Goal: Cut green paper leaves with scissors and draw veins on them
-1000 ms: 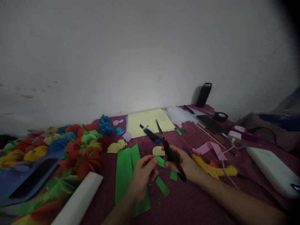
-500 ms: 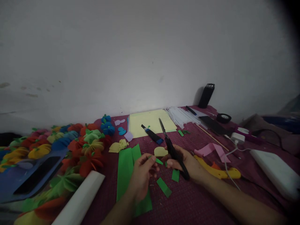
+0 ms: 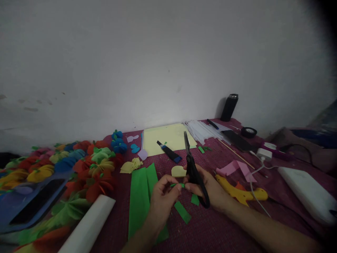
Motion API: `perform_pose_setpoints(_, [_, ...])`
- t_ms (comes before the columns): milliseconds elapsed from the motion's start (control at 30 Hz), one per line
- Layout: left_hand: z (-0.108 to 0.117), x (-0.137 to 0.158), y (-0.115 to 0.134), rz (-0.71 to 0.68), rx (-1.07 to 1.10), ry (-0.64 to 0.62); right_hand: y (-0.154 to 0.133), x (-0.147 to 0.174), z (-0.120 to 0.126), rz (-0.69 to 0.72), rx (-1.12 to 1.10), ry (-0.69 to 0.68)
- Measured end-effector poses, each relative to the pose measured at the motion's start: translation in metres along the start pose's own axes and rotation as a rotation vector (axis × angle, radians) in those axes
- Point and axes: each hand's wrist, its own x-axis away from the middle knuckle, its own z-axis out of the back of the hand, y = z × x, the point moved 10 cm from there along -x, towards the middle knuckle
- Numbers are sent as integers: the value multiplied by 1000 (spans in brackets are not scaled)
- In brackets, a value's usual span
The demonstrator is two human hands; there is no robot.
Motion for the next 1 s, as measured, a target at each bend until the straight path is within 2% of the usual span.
perform_pose_setpoints(100, [-2,2,6,-30,-19,-2,-3,1,-1,15,-10,-17])
perform_pose_setpoints(267, [2,2,14,-46,-67,72,-7,1,-3,85,46,-43])
perform_pose_setpoints(433, [7,-1,4,27,-109,105,-8,1,-2,127,47,-26])
perform_pose_setpoints(633, [11,-1,0,53,-115,120,-9,3,-1,95,53,-7])
perform_pose_setpoints(1000, [1,1,-7,95,-77,73,-7,1,-1,94,62,-13])
